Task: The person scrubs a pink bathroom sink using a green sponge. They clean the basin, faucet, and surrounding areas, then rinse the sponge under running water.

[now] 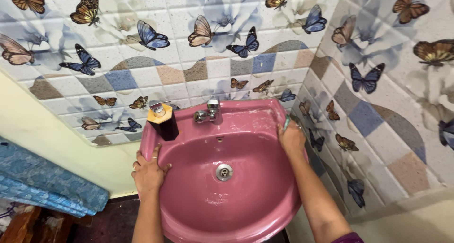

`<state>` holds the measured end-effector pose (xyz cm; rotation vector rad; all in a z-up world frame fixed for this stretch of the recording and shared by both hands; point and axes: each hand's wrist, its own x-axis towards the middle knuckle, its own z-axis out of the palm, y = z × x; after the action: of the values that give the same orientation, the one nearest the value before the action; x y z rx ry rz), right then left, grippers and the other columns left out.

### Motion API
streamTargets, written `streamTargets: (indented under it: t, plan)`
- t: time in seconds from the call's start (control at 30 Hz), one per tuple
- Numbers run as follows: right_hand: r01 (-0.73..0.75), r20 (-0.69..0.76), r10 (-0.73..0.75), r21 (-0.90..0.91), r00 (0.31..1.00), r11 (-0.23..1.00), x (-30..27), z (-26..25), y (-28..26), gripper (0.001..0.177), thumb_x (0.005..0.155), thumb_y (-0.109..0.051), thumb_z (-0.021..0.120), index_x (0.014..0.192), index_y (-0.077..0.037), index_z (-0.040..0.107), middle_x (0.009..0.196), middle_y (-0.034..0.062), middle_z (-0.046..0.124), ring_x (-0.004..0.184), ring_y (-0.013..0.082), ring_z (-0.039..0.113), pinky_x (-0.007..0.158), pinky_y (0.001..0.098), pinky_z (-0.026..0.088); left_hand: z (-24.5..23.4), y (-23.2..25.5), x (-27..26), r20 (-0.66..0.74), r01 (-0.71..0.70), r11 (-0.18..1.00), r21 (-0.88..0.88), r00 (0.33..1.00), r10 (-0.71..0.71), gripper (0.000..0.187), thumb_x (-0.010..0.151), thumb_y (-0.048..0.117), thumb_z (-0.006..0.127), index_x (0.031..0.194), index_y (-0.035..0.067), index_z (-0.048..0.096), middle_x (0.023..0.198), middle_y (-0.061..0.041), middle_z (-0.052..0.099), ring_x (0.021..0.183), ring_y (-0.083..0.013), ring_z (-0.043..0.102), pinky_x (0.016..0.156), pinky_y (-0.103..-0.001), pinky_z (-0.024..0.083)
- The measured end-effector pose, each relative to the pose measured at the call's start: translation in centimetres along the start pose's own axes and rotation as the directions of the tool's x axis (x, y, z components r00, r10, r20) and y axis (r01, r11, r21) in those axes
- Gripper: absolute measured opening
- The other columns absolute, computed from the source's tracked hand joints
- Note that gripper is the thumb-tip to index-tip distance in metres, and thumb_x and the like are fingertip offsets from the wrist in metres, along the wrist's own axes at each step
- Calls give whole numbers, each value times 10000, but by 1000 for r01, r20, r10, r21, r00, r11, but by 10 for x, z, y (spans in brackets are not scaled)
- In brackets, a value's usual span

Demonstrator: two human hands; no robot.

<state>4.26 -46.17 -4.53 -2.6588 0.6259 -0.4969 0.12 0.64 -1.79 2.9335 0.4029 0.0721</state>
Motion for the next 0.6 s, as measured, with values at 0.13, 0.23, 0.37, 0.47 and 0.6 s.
streamTargets:
  t: [0.13,0.23,0.37,0.47,0.6]
  plan:
    - [346,-72,-342,57,937,937,-16,-6,18,659,925,-267,648,1478,31,450,1464,277,495,1345,434,488,1096,494,429,1,-2,2,13,7,1000,6,1000,-7,894,785,559,779,1553,482,328,1649,-172,221,1370,-423,440,1041,-531,468]
    - [534,-3,-535,-35,845,845,-28,-13,36,714,897,-249,665,1498,28,398,1592,274,332,1479,415,300,1194,477,291,7,-4,-1,-3,-3,1000,2,1000,3,883,796,559,774,1558,473,336,1633,-192,240,1374,-427,438,1047,-529,465]
    - [623,127,-612,-248,780,742,-61,-22,46,729,887,-283,666,1524,-54,395,1649,169,302,1547,372,241,1264,456,229,13,-11,-7,-45,-43,999,3,998,43,858,828,533,758,1573,460,339,1613,-228,262,1374,-434,439,1062,-523,459]
    - [500,254,-449,-195,857,844,-87,-31,43,861,879,-457,669,1547,-38,323,1654,164,247,1529,344,225,1238,480,212,15,-14,-15,-60,-53,998,15,997,54,838,841,488,750,1570,451,338,1622,-230,241,1388,-443,417,1045,-526,461]
    - [465,233,-410,-280,882,840,-92,-35,29,945,885,-625,576,1573,-56,265,1660,137,221,1536,342,185,1231,481,154,19,-17,-28,-81,-44,999,8,996,45,843,848,444,744,1578,455,323,1637,-230,228,1402,-454,402,1030,-535,467]
